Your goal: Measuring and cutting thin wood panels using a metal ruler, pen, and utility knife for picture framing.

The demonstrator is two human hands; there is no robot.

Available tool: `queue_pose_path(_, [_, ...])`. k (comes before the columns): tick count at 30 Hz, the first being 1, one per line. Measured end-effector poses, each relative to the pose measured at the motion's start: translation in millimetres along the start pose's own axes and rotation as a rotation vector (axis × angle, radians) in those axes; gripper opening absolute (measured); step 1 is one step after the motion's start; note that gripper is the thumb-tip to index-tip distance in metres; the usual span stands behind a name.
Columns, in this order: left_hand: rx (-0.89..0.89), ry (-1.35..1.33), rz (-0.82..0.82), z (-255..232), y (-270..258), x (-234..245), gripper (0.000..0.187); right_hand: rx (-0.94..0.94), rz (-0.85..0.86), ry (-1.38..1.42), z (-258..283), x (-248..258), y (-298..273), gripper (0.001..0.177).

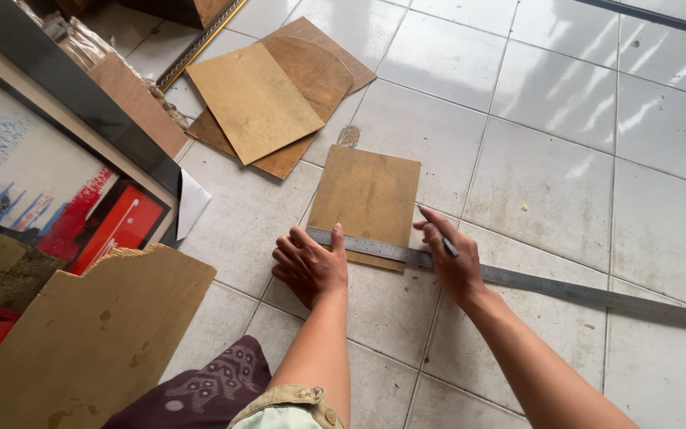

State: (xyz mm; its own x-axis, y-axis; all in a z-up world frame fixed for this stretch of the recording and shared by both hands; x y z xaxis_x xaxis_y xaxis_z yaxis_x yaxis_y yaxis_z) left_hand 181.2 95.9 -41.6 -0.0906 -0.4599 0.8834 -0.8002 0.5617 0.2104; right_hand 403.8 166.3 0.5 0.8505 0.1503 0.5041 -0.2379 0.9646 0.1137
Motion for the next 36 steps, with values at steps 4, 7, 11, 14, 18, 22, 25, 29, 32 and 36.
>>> queue_pose_path(4, [0.007, -0.006, 0.045, 1.1, -4.2, 1.3, 0.066, -0.122, -0.096, 0.167, 6.0, -7.8, 5.5, 0.049])
queue_pose_path(7, [0.006, 0.006, 0.036, -0.5, -0.1, 0.0, 0.066, -0.105, -0.090, 0.211, 9.7, -18.2, 12.4, 0.048])
queue_pose_path(11, [0.000, -0.005, 0.028, -0.9, 0.9, 0.2, 0.066, -0.109, -0.179, 0.180, -14.8, -38.1, 18.6, 0.018])
queue_pose_path(14, [0.007, 0.000, 0.033, 0.7, -0.5, -0.1, 0.066, -0.074, -0.215, 0.093, -40.2, -44.3, 18.6, 0.025])
queue_pose_path(18, [0.002, 0.015, 0.025, 0.9, -0.5, -7.1, 0.067, -0.008, -0.284, -0.049, -70.1, -46.8, 20.7, 0.036])
queue_pose_path(22, [0.003, 0.013, 0.022, 0.8, -2.3, -7.3, 0.067, 0.015, -0.273, -0.050, -68.9, -47.8, 15.7, 0.034])
queue_pose_path(25, [-0.001, 0.019, 0.009, 0.7, -1.3, -7.1, 0.067, 0.042, -0.278, -0.046, -73.5, -49.4, 16.5, 0.033])
queue_pose_path(29, [-0.008, 0.029, 0.004, 0.0, -1.6, -5.7, 0.067, 0.060, -0.263, -0.046, -74.8, -49.4, 17.5, 0.033])
queue_pose_path(32, [-0.003, 0.032, 0.014, -0.5, -1.2, -3.2, 0.066, 0.075, -0.254, -0.053, -72.5, -48.9, 17.6, 0.034])
queue_pose_path(36, [0.004, 0.037, 0.029, 0.2, -0.3, -4.3, 0.067, 0.084, -0.248, -0.039, -69.2, -49.2, 18.1, 0.034])
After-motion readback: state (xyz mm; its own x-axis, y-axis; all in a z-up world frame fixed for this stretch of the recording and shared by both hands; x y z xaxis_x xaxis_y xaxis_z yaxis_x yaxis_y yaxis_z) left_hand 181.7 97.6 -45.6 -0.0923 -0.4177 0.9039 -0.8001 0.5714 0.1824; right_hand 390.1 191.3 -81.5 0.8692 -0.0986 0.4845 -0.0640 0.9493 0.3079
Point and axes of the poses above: each hand's wrist, its own y-axis towards the middle knuckle, its own x-axis out of the back of the hand, z = x × y, the point moved 1 cm from there along y, towards the middle knuckle, and after that the axes turned 4 degrees about -x, right-handed, at the moved point
